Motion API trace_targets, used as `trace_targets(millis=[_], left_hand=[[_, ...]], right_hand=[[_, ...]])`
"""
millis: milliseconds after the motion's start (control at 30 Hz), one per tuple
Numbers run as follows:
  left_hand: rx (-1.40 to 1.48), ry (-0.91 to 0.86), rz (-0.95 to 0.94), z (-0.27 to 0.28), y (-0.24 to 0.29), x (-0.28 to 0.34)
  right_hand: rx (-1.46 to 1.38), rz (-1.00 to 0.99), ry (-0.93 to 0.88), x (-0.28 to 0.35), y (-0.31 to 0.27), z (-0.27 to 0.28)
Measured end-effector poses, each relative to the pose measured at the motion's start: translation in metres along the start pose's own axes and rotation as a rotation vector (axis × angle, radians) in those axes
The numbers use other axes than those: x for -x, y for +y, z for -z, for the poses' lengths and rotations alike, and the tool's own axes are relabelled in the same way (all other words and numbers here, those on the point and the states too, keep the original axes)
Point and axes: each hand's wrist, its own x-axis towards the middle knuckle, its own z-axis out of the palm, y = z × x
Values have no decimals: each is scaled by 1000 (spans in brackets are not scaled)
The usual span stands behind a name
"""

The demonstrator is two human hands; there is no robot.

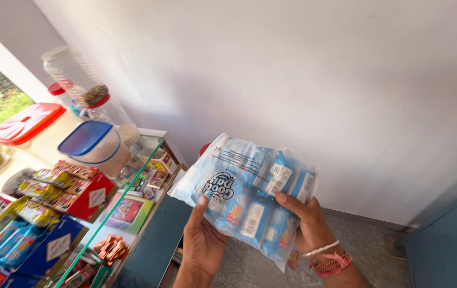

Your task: The person organizes snack packets and small boxes on a glass display counter in a small shop. They pick up items from the floor, arrange them in boxes, and place them on the shelves, then discard a plastic bag into a red bucket.

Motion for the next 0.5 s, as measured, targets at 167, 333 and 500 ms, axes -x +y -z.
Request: trace_targets(millis=[167, 333, 500], left_hand=[[167, 13, -140, 9, 13, 18], [184, 36, -114, 21, 28, 38], [204, -6, -121, 41, 43, 69]], right_hand=[[79, -26, -75, -4, -11, -1], [82, -95, -141, -4, -12, -6], [109, -178, -142, 1, -7, -20]])
